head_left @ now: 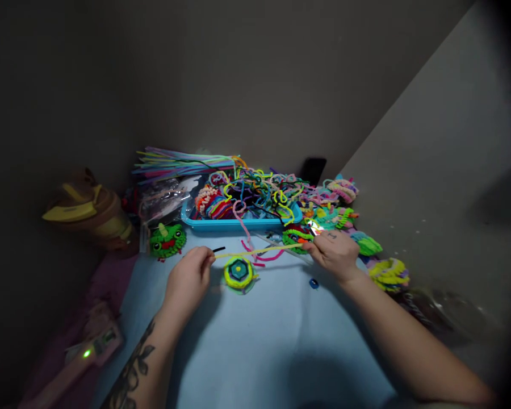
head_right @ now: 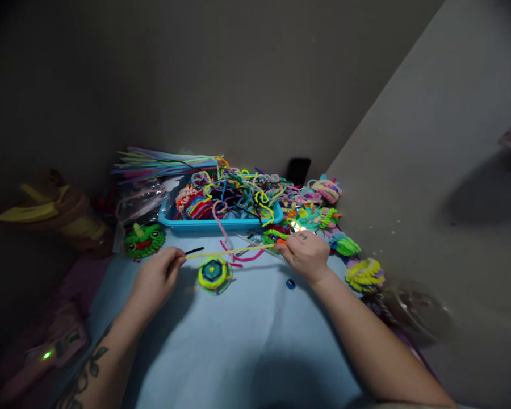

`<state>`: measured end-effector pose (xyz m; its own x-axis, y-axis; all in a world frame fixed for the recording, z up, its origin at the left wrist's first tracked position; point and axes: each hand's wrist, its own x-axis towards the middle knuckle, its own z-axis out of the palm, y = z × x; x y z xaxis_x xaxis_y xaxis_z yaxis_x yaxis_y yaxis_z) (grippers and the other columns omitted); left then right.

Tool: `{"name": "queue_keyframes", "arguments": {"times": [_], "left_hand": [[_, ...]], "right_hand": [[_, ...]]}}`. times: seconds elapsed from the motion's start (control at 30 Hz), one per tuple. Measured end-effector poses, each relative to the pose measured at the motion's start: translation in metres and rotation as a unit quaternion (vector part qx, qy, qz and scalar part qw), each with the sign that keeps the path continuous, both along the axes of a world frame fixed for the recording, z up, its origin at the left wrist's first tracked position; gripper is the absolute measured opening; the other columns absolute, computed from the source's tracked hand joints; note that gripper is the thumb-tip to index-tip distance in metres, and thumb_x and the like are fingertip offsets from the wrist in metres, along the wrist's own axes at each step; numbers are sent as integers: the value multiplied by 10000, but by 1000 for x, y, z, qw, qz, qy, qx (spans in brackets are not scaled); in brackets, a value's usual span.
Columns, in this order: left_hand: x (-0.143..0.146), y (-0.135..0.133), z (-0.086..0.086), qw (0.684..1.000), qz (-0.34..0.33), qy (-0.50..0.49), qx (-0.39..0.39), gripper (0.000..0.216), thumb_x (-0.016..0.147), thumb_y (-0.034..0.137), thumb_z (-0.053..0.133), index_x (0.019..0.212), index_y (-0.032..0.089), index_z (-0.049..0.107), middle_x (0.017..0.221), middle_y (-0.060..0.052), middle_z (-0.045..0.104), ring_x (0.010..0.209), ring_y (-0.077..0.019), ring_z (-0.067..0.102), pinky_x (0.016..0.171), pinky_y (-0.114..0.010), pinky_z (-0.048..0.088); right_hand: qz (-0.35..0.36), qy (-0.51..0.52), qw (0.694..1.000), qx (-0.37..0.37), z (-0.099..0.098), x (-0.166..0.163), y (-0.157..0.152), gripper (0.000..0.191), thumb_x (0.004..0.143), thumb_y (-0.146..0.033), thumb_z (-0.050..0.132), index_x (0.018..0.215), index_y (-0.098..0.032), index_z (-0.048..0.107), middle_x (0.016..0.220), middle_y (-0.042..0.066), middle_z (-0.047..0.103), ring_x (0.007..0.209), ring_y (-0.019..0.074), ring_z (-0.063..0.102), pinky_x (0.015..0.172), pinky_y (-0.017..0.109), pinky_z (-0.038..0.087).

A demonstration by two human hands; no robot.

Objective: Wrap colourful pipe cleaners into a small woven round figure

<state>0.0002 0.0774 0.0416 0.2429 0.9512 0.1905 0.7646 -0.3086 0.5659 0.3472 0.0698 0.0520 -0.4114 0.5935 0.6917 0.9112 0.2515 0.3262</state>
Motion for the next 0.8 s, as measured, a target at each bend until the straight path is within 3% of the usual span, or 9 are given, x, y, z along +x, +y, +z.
{"name": "queue_keyframes", "arguments": {"times": [0.1,0.2,0.33,0.53,0.67,0.8], "left_hand": [[-1,1,0,1000,13,-3,10,195,902,284,390,817,200,545,802,-38,614,740,-189,565,647,-279,386],[-3,3,-1,999,41,-18,22,193,900,290,393,823,197,542,820,-43,619,751,-189,573,660,-280,397],[-5,5,-2,997,64,-38,34,186,900,289,406,825,194,547,790,-36,610,743,-184,571,657,-274,398],[-10,6,0,992,95,-61,53,177,884,276,417,812,186,552,783,-40,616,747,-181,578,659,-264,403],[-11,4,3,996,61,-26,52,172,876,253,417,821,190,568,802,-41,626,755,-180,582,662,-261,399],[-6,2,5,998,39,22,44,182,872,236,419,816,198,587,830,-48,638,778,-193,584,650,-268,389]], "right_hand": [[28,17,998,-54,-4,7,-3,424,928,-323,486,534,-186,562,527,29,501,587,164,437,568,289,273],[102,46,984,-138,-11,13,-5,258,932,-239,476,807,-165,689,663,62,612,681,183,517,626,282,389],[142,98,965,-197,-20,16,-7,327,920,-109,389,1060,-187,674,875,105,696,827,203,595,730,330,495],[104,205,957,-177,-10,12,-1,175,892,-203,532,885,-197,707,808,78,704,797,202,622,769,356,500],[70,333,931,-134,4,8,11,148,842,-238,579,738,-196,675,803,62,675,792,199,616,715,335,488],[20,367,922,-127,5,11,25,177,805,-229,560,650,-191,635,672,31,622,688,183,586,649,307,453]]}}
